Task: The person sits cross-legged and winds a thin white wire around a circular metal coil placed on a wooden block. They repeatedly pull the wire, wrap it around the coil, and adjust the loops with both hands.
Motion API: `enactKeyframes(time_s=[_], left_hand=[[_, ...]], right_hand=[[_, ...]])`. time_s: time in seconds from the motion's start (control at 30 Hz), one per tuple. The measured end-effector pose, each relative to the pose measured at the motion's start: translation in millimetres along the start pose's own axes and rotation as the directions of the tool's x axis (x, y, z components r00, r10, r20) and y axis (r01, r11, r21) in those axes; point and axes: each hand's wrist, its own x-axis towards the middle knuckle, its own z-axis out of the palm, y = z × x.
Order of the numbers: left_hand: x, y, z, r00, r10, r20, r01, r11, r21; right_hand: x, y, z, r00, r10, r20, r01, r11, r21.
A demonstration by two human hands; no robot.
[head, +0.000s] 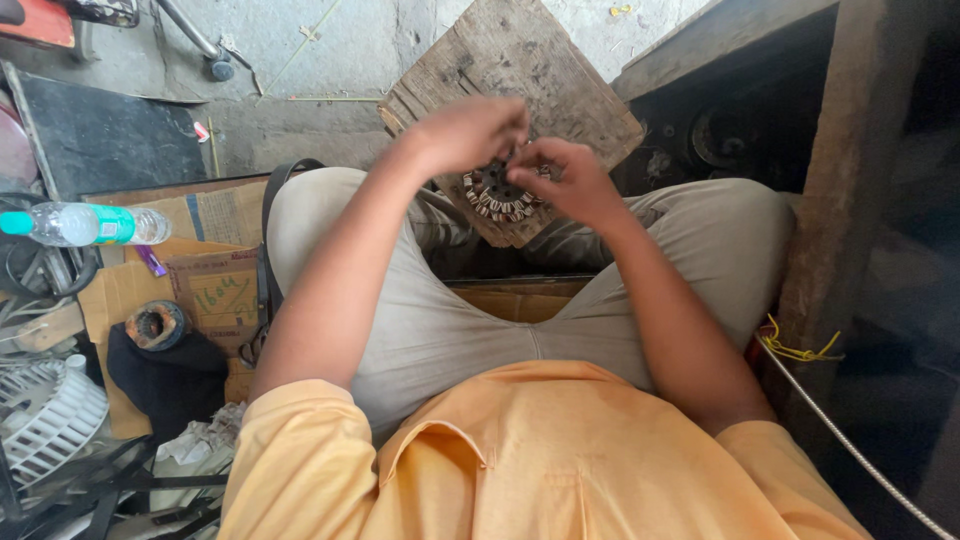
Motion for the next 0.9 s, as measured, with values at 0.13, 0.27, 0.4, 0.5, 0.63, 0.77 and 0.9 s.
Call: enactKeyframes(time_s=[0.13, 0.27, 0.4, 0.5, 0.63, 0.77, 0.9], left_hand=[[0.4, -0.7, -15.3, 0.961, 0.009, -0.276, -0.069, 0.975, -0.211], [5.8, -7.1, -11.9, 0.910, 0.026, -0.413, -0.112, 0.976, -0.184], [10.1, -17.2, -4.9, 0.899, -0.086, -0.429, 0.053, 0.995, -0.090], [16.2, -20.4, 3.1, 0.908, -0.219, -0.356, 0.210, 0.976, -0.064], [17.2, -25.2, 10.5, 0.874, -0.186, -0.448, 0.226, 0.973, 0.037], [18.8, -22.3, 16.1, 0.834, -0.071, -0.546, 0.155, 0.982, 0.109], [20.1, -14.7, 19.2, 0.848, -0.069, -0.526, 0.095, 0.995, 0.022]], right_hand=[[2.5, 16.9, -18.3, 0.980, 0.185, -0.066, -0.098, 0.749, 0.655], [-0.8, 36.1, -43.8, 0.963, 0.209, -0.169, 0.068, 0.418, 0.906], [-1.1, 60.0, -64.8, 0.802, 0.524, -0.288, 0.056, 0.413, 0.909], [-4.1, 81.6, -65.3, 0.711, 0.634, -0.304, 0.019, 0.414, 0.910], [-8.8, 105.6, -65.5, 0.531, 0.745, -0.403, -0.121, 0.537, 0.835], [-9.3, 112.0, -60.3, 0.492, 0.488, -0.721, -0.324, 0.871, 0.368], [-10.7, 85.3, -49.6, 0.641, -0.007, -0.767, -0.571, 0.663, -0.484]])
